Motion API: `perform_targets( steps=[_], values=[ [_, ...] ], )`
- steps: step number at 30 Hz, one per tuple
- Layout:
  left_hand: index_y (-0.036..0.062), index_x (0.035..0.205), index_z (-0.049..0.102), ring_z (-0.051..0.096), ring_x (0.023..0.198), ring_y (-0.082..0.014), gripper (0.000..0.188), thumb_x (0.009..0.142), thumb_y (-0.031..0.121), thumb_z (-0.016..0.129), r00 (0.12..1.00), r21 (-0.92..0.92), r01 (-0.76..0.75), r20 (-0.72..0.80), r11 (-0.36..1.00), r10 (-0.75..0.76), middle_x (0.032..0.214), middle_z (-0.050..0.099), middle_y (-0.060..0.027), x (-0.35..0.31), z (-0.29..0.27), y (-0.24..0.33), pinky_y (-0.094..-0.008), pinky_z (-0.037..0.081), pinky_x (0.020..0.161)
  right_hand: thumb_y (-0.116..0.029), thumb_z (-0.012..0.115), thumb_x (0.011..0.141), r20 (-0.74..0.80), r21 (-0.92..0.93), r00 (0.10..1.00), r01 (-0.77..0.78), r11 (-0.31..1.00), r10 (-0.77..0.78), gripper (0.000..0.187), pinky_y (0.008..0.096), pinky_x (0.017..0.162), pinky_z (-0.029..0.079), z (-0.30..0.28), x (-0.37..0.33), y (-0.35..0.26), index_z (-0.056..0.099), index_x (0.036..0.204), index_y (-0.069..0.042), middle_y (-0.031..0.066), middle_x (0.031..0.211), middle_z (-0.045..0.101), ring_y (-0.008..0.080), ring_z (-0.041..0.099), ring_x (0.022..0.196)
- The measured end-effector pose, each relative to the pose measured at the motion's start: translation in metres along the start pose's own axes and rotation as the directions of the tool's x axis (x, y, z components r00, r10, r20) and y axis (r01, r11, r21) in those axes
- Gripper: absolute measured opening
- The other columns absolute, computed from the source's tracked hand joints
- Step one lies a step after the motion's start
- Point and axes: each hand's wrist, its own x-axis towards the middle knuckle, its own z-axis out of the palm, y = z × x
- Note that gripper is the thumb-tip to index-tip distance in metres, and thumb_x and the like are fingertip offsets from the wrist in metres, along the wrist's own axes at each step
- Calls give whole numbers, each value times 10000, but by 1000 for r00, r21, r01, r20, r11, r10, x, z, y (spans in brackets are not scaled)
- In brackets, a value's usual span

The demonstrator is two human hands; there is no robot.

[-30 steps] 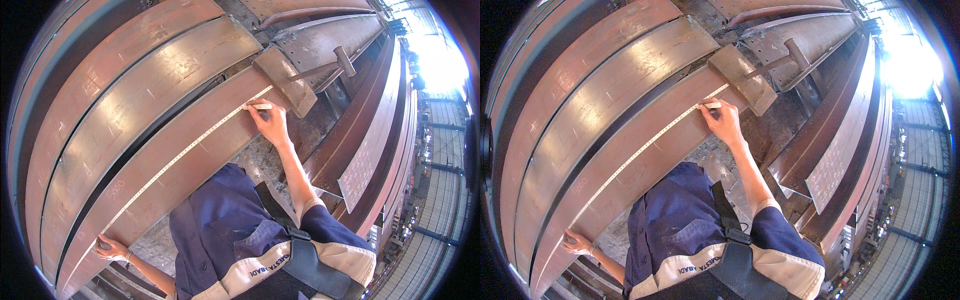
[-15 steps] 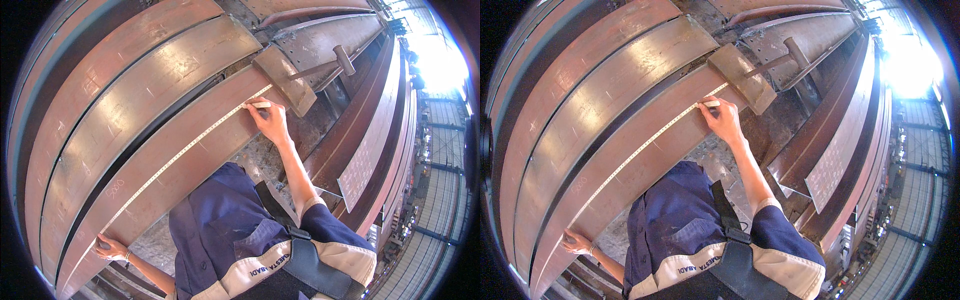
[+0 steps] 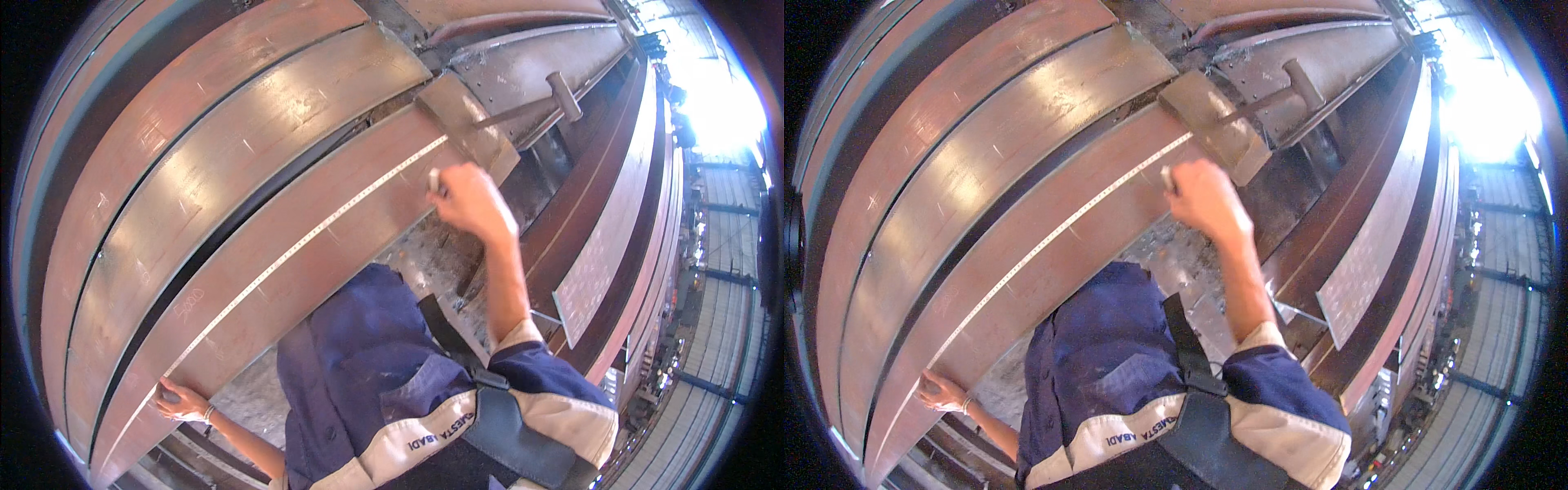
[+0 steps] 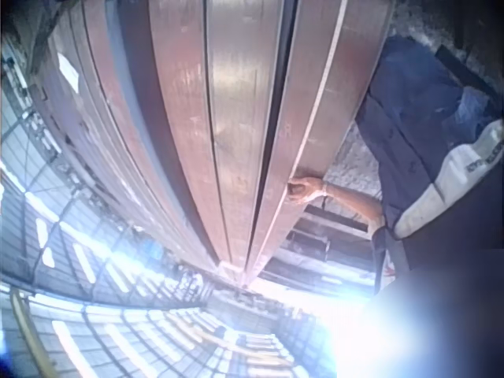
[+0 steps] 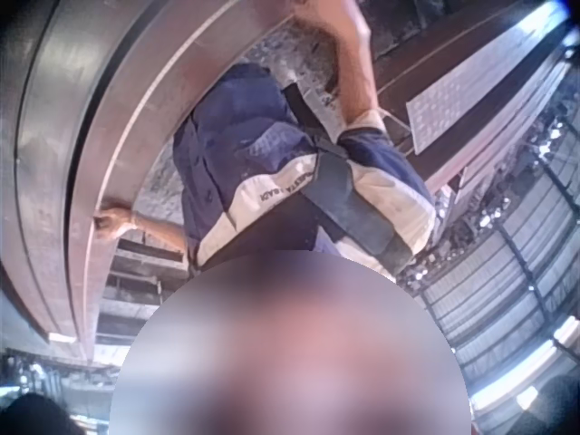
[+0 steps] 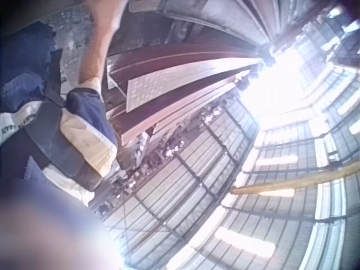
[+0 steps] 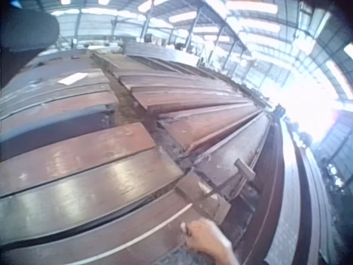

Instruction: The person measures and marks long metal beams with a tape measure and chalk, then uses a square ruler to draw perpendicular lines. The person moves between beams, repositions tools, and continues marking multiple sections.

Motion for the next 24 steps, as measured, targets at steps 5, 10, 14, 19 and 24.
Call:
perform_targets(
  steps=[5, 10, 14, 19, 24],
  values=[
    [75, 1005, 753, 622, 1064, -335, 412, 937, 477, 696, 999, 17, 45, 9, 999, -46, 1081, 718, -110, -2, 0, 5, -508, 462, 966, -167, 740, 856, -166, 404, 979, -44, 914, 121, 214, 415, 668, 534, -25, -1, -4, 710, 905, 39, 213, 729, 685, 347, 700, 699],
    [77, 982, 750, 638, 994, -317, 377, 943, 449, 702, 1000, -6, -8, -18, 1000, 8, 1015, 724, -84, 0, 1, 6, -493, 472, 925, -206, 732, 900, -207, 544, 959, -51, 838, 192, 231, 376, 672, 543, -4, -1, -12, 728, 922, 24, 188, 751, 706, 259, 716, 690],
    [66, 980, 745, 636, 993, -320, 388, 949, 449, 693, 1000, 13, -18, -21, 1000, 19, 1006, 722, -95, -1, -1, 7, -492, 469, 927, -225, 719, 920, -129, 606, 969, -90, 791, 209, 234, 371, 664, 543, 4, -11, -14, 729, 905, 8, 164, 742, 709, 259, 711, 675],
    [45, 980, 738, 633, 1000, -340, 410, 952, 451, 688, 1000, 10, 2, -15, 1000, -2, 1017, 716, -116, 1, -2, 13, -503, 462, 939, -240, 699, 949, 3, 513, 997, 65, 856, -78, 216, 366, 620, 528, 18, -19, -28, 704, 920, -26, 96, 736, 722, 215, 697, 647],
    [-8, 1028, 726, 613, 1069, -404, 495, 949, 479, 681, 994, -8, 89, 58, 996, -88, 1074, 700, -199, 1, -11, 22, -554, 450, 970, -256, 684, 920, 238, 494, 935, 116, 862, -262, 235, 483, 667, 502, 51, -25, -67, 690, 920, -20, 230, 782, 666, 432, 649, 754]
  ],
)
